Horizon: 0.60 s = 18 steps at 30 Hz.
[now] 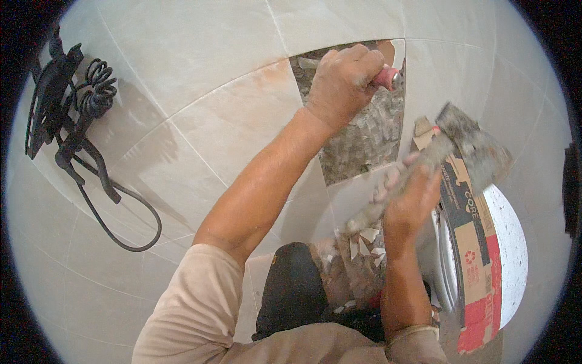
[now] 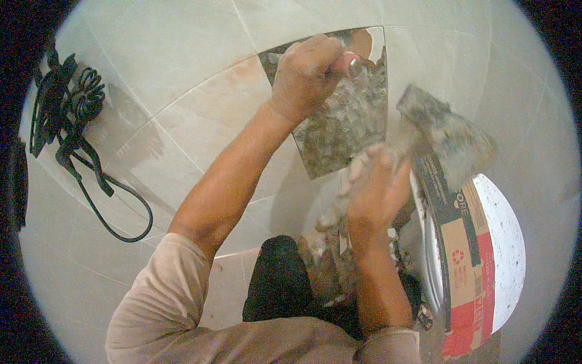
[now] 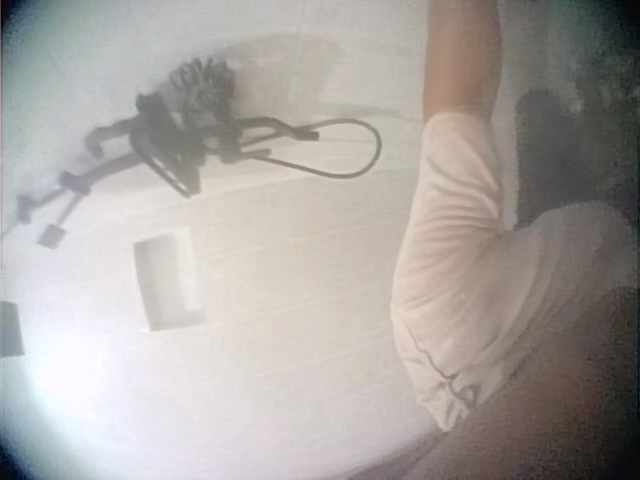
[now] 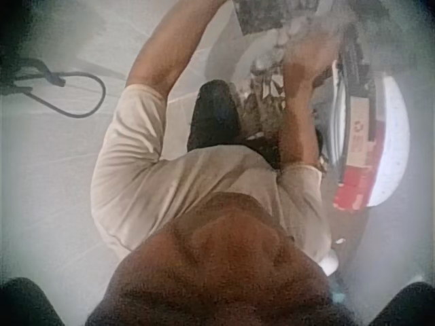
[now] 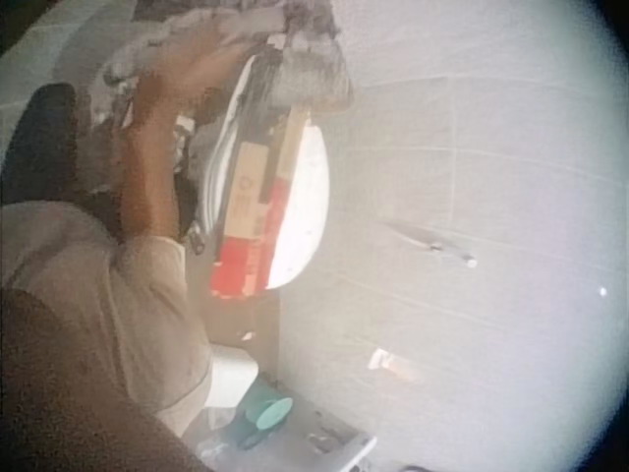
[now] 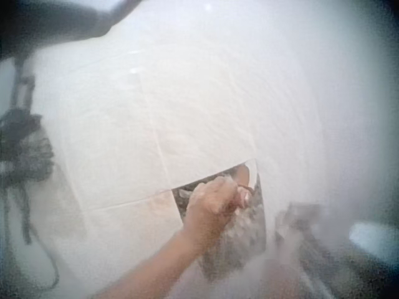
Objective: The person uses a hammer and a chisel to remove tiles from a tiled wall in a bathroom. They repeatedly strike the chisel to break the tiles and pry them off the wall, creating a pile of debris on the floor.
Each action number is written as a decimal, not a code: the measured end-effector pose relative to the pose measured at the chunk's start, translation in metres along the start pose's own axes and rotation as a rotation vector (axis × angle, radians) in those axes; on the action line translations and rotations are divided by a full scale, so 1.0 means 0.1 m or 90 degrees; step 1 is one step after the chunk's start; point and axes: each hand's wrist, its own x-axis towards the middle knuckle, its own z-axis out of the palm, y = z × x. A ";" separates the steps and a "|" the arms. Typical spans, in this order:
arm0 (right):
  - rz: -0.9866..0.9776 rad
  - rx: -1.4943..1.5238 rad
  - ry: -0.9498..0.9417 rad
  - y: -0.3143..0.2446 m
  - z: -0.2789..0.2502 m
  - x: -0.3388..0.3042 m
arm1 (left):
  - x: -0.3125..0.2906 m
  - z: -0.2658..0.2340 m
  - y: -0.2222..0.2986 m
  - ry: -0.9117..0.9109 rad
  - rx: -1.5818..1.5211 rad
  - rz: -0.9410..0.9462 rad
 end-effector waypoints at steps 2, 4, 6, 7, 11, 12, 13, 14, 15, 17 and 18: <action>0.018 -0.028 -0.040 0.04 0.05 0.21 | -0.02 0.00 -0.03 -0.002 0.008 0.002; 0.056 -0.017 -0.161 0.07 -0.09 0.43 | 0.00 0.03 -0.05 0.008 0.020 0.010; 0.031 0.131 -0.058 0.06 -0.05 0.36 | -0.01 0.03 -0.02 0.010 0.026 0.008; 0.016 0.204 -0.006 0.06 -0.03 0.34 | 0.00 0.04 0.01 0.012 0.029 0.007; -0.107 -0.223 -0.077 0.39 -0.22 0.54 | -0.01 0.10 -0.03 -0.017 0.050 0.017; -0.043 -0.118 -0.095 0.21 -0.17 0.51 | -0.04 0.06 -0.05 -0.023 0.061 0.012; 0.013 -0.023 -0.107 0.08 -0.16 0.51 | -0.01 0.08 -0.05 -0.017 0.066 0.006; 0.016 0.032 -0.068 0.08 -0.13 0.51 | 0.01 0.11 -0.05 -0.014 0.065 0.009; 0.019 0.088 -0.032 0.11 -0.10 0.50 | 0.03 0.13 -0.04 -0.011 0.066 0.010; -0.102 -0.035 -0.039 0.35 -0.15 0.55 | 0.01 0.17 -0.05 -0.013 0.068 0.009; -0.225 -0.216 -0.081 0.57 -0.25 0.69 | 0.02 0.18 -0.07 -0.017 0.066 0.007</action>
